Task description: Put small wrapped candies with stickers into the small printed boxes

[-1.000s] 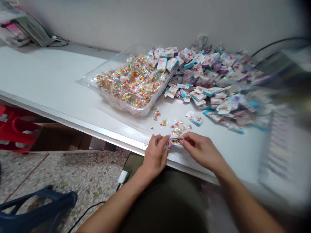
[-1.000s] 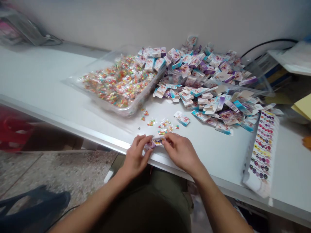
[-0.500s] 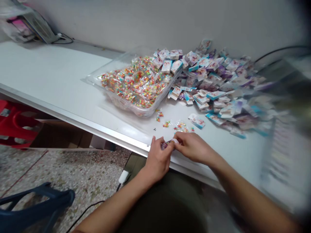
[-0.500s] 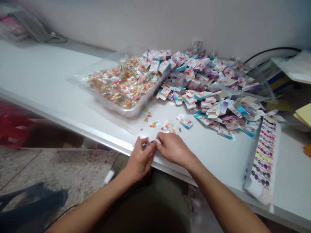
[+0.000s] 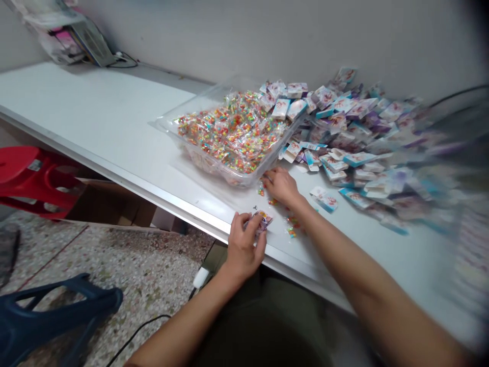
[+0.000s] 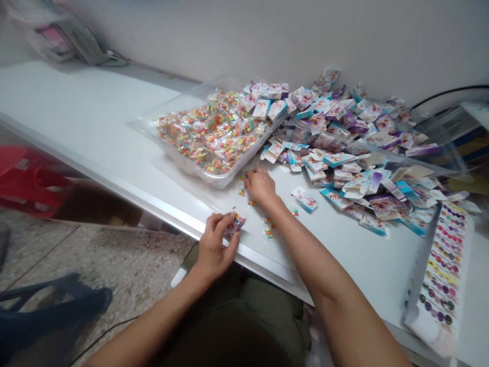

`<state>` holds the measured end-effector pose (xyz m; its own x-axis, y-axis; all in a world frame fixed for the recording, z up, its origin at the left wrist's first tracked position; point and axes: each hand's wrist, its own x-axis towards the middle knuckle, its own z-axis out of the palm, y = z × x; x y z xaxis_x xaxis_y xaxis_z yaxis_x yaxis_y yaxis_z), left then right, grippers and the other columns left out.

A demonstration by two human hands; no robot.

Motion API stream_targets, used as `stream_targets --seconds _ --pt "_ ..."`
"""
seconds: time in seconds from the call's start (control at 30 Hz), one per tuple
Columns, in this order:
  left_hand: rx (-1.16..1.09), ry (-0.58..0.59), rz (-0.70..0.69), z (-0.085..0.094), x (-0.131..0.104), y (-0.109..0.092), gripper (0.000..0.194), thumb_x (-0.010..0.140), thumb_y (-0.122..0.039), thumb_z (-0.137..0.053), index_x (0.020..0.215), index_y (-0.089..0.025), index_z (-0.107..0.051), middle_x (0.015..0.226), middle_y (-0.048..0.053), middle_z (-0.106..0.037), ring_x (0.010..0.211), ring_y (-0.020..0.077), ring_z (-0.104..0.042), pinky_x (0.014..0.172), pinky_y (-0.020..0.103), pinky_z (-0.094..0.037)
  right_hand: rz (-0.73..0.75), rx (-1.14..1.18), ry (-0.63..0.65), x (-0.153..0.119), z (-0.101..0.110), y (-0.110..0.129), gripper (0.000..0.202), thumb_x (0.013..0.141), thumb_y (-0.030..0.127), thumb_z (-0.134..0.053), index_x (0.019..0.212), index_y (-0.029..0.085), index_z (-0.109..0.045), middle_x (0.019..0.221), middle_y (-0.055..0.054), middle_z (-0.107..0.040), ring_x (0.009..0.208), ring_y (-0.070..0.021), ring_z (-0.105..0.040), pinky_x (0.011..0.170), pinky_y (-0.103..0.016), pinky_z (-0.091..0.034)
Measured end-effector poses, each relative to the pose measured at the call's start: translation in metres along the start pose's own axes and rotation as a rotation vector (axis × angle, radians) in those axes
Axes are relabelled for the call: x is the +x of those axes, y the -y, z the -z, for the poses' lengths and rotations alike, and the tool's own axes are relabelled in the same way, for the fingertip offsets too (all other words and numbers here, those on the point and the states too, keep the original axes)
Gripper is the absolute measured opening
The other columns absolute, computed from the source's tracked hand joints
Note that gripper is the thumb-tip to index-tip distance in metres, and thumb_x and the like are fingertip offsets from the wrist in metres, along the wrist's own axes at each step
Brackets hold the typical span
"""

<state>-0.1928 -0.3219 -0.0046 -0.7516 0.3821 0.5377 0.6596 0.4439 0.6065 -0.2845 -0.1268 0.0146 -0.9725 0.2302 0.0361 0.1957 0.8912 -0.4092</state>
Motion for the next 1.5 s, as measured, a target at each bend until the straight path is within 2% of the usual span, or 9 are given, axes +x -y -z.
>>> stream_targets --seconds 0.07,0.17,0.4,0.53,0.67,0.83,1.1,1.27,1.5 --pt "0.026 -0.014 -0.012 -0.001 0.003 0.001 0.037 0.084 -0.016 -0.058 0.121 -0.017 -0.054 0.109 0.011 -0.055 0.104 0.0242 -0.057 0.101 0.052 -0.045 -0.015 0.024 -0.01 -0.001 -0.001 -0.004 0.02 0.084 0.022 -0.056 0.097 0.017 -0.071 0.11 -0.014 -0.064 0.111 -0.0288 -0.054 0.091 -0.037 -0.042" --pt "-0.007 0.008 0.009 -0.005 0.005 0.001 0.037 0.085 -0.017 -0.058 0.121 -0.018 -0.053 0.111 0.011 -0.055 0.102 0.0229 -0.059 0.093 0.044 -0.051 -0.047 0.1 -0.015 -0.019 0.011 -0.015 0.015 0.081 0.023 -0.057 0.088 0.016 -0.068 0.096 -0.011 -0.067 0.093 -0.0234 -0.061 0.084 -0.034 -0.045" --pt "-0.044 0.075 0.02 -0.02 0.002 -0.008 0.038 0.088 -0.017 -0.054 0.126 -0.02 -0.05 0.114 0.011 -0.053 0.099 0.0198 -0.06 0.084 0.033 -0.055 -0.057 0.572 0.123 -0.105 0.062 -0.016 0.026 0.081 0.038 -0.06 0.098 0.018 -0.061 0.072 0.0 -0.065 0.061 -0.014 -0.059 0.056 -0.024 -0.045" --pt "-0.056 0.109 -0.021 -0.031 0.0 -0.015 0.04 0.088 -0.017 -0.053 0.128 -0.02 -0.049 0.115 0.012 -0.051 0.1 0.0206 -0.06 0.085 0.034 -0.055 0.005 0.276 0.152 -0.134 0.076 0.0 0.011 0.085 0.026 -0.056 0.091 0.02 -0.062 0.08 -0.002 -0.069 0.069 -0.0153 -0.062 0.064 -0.026 -0.043" --pt "-0.061 0.142 -0.036 -0.038 -0.002 -0.02 0.04 0.089 -0.018 -0.052 0.129 -0.019 -0.048 0.115 0.012 -0.051 0.1 0.021 -0.06 0.084 0.035 -0.055 0.026 -0.259 0.115 -0.141 0.08 0.014 0.013 0.088 0.019 -0.05 0.09 0.018 -0.064 0.087 -0.007 -0.069 0.078 -0.0207 -0.063 0.062 -0.028 -0.037" --pt "-0.079 0.139 -0.054 -0.043 -0.005 -0.025 0.046 0.09 -0.016 -0.049 0.135 -0.02 -0.039 0.117 0.013 -0.051 0.102 0.0213 -0.06 0.085 0.036 -0.056 0.032 -0.496 0.183 -0.141 0.078 0.024 0.019 0.088 0.015 -0.048 0.096 0.017 -0.065 0.087 -0.013 -0.069 0.083 -0.0247 -0.064 0.057 -0.029 -0.033" --pt "-0.072 0.075 -0.042 -0.047 -0.008 -0.027 0.047 0.089 -0.016 -0.051 0.133 -0.015 -0.036 0.115 0.015 -0.051 0.106 0.0243 -0.057 0.087 0.038 -0.056 0.131 -0.359 0.3 -0.137 0.085 0.019 0.023 0.089 0.012 -0.045 0.092 0.019 -0.067 0.085 -0.008 -0.07 0.08 -0.022 -0.064 0.064 -0.029 -0.036" --pt "-0.097 0.047 -0.042 -0.047 -0.009 -0.025 0.045 0.088 -0.017 -0.052 0.131 -0.015 -0.037 0.114 0.015 -0.051 0.106 0.0245 -0.057 0.086 0.039 -0.056 -0.01 -0.322 0.166 -0.141 0.077 0.016 0.014 0.091 0.026 -0.052 0.092 0.022 -0.065 0.088 -0.005 -0.07 0.078 -0.0205 -0.063 0.059 -0.028 -0.033" --pt "-0.154 0.02 -0.001 -0.046 -0.012 -0.022 0.043 0.088 -0.016 -0.054 0.128 -0.016 -0.04 0.112 0.014 -0.052 0.105 0.0234 -0.056 0.086 0.039 -0.055 0.067 -0.261 0.014 -0.154 0.06 0.017 0.017 0.091 0.021 -0.051 0.094 0.022 -0.067 0.09 -0.005 -0.068 0.086 -0.0206 -0.062 0.065 -0.029 -0.038"
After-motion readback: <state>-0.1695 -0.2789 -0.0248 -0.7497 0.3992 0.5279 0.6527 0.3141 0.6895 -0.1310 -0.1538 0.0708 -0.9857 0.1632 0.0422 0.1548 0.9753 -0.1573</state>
